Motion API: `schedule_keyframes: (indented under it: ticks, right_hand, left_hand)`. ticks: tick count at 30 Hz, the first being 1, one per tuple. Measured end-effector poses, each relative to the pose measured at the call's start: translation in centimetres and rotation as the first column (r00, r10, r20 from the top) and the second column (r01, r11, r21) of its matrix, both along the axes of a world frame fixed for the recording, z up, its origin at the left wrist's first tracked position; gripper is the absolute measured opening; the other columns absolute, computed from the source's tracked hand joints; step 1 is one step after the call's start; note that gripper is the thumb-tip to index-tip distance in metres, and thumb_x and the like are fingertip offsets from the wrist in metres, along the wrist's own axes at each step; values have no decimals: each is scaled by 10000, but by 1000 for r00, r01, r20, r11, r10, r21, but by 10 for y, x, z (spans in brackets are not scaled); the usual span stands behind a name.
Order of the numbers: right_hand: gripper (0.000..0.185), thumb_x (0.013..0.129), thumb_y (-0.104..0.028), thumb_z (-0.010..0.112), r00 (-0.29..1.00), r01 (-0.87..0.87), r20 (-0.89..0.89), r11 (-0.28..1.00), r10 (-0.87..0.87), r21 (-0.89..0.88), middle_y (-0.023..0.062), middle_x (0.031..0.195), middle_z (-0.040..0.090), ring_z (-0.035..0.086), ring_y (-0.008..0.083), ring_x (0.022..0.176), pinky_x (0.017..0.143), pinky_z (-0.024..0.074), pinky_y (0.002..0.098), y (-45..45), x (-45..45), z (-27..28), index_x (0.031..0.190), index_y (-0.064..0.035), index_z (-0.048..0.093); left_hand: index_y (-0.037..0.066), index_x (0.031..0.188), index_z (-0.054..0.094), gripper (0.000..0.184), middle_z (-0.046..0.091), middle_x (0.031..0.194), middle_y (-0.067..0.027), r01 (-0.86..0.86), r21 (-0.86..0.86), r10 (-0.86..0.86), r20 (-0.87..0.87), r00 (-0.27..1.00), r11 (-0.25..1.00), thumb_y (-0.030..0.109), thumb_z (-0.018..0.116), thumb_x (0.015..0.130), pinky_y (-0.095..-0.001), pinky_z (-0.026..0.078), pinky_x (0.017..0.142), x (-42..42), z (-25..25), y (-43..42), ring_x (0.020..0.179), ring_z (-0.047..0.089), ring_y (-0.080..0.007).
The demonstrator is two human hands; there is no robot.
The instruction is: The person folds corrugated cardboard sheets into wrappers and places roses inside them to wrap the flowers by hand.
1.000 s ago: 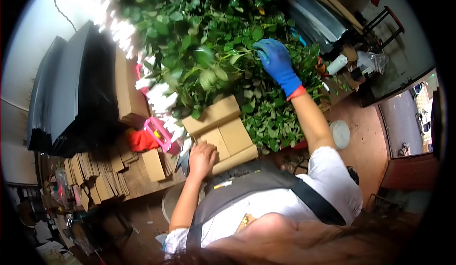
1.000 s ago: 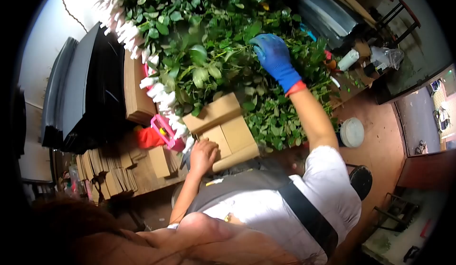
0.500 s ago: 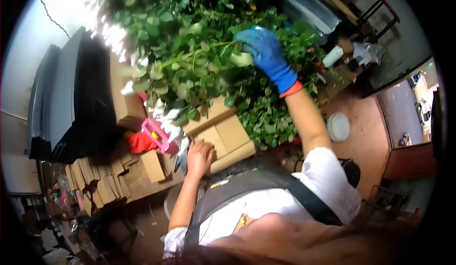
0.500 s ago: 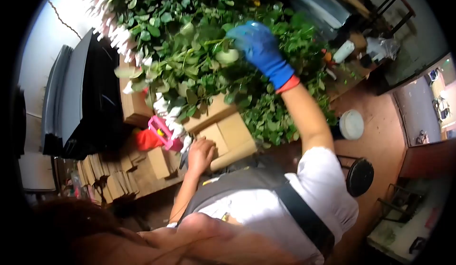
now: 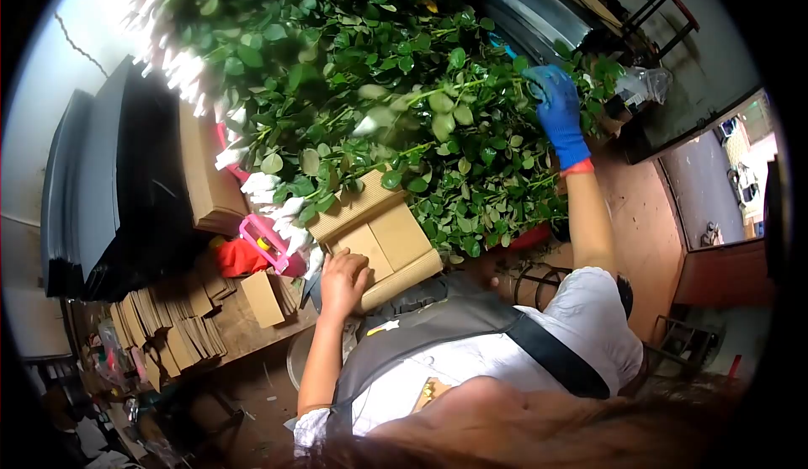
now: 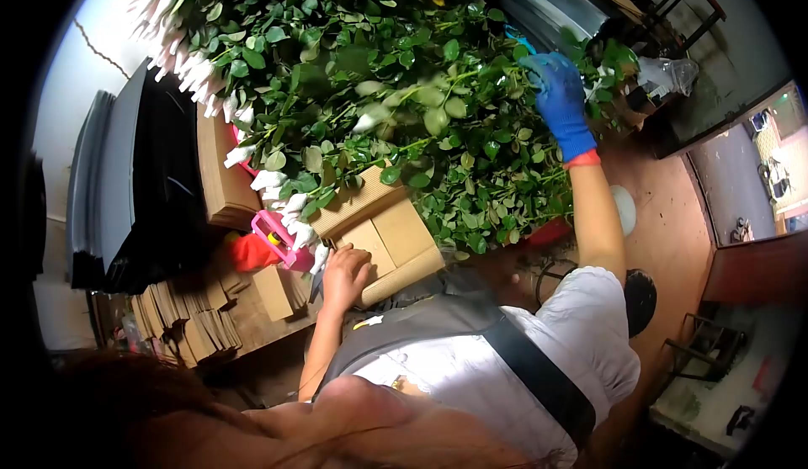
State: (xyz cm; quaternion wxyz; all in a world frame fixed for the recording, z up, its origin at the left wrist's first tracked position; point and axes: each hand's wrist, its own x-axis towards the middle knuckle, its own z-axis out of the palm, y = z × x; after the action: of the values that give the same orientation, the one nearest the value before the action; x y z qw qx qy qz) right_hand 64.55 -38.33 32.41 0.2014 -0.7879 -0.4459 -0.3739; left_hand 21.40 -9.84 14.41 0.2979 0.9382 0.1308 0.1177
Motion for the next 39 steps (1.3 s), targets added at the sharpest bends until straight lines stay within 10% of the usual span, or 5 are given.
schedule_keyframes:
  ticks: [9,18,32,35,39]
  right_hand:
    - [257,789,-34,652,846,-302,-531,867,51,-397,76,917,704,662,333,858,759,537,458,-22,-115,-81,1003,-150,734]
    - [482,821,-265,709,818,-331,-561,695,-125,-638,109,1154,660,618,308,1084,967,483,449,-10,-102,-85,1289,-173,634]
    - [570,814,-518,669,792,-513,-610,507,-32,-693,100,1346,627,610,335,1213,993,500,471,189,-16,-90,1307,-232,638]
    - [356,894,-352,639,575,-611,-787,757,224,-231,76,1287,651,630,318,1145,963,509,442,231,-46,-50,1208,-190,684]
    - [253,899,-271,640,948,-316,-182,827,260,-464,75,1225,644,598,301,1133,1017,450,458,305,-51,-102,1117,-167,716]
  left_hand:
    - [53,1542,355,1148,723,1178,-110,-110,-141,103,-55,993,984,403,942,619,-546,263,1200,0,12,0,1217,618,-328]
    - [123,986,769,337,689,1175,-76,62,-86,-67,-51,996,994,308,871,724,-539,358,1132,1,7,3,1253,548,-346]
    - [95,956,744,290,630,1210,-130,143,-102,-148,-40,988,984,307,831,778,-477,438,1039,2,12,8,1227,507,-391]
    - [106,930,749,267,643,1162,-120,100,-103,-101,-5,995,990,293,832,759,-478,444,1025,5,10,3,1202,521,-383]
    - [114,911,748,231,649,1146,-118,67,-89,-66,16,998,994,267,831,759,-472,449,1020,2,5,1,1194,528,-384]
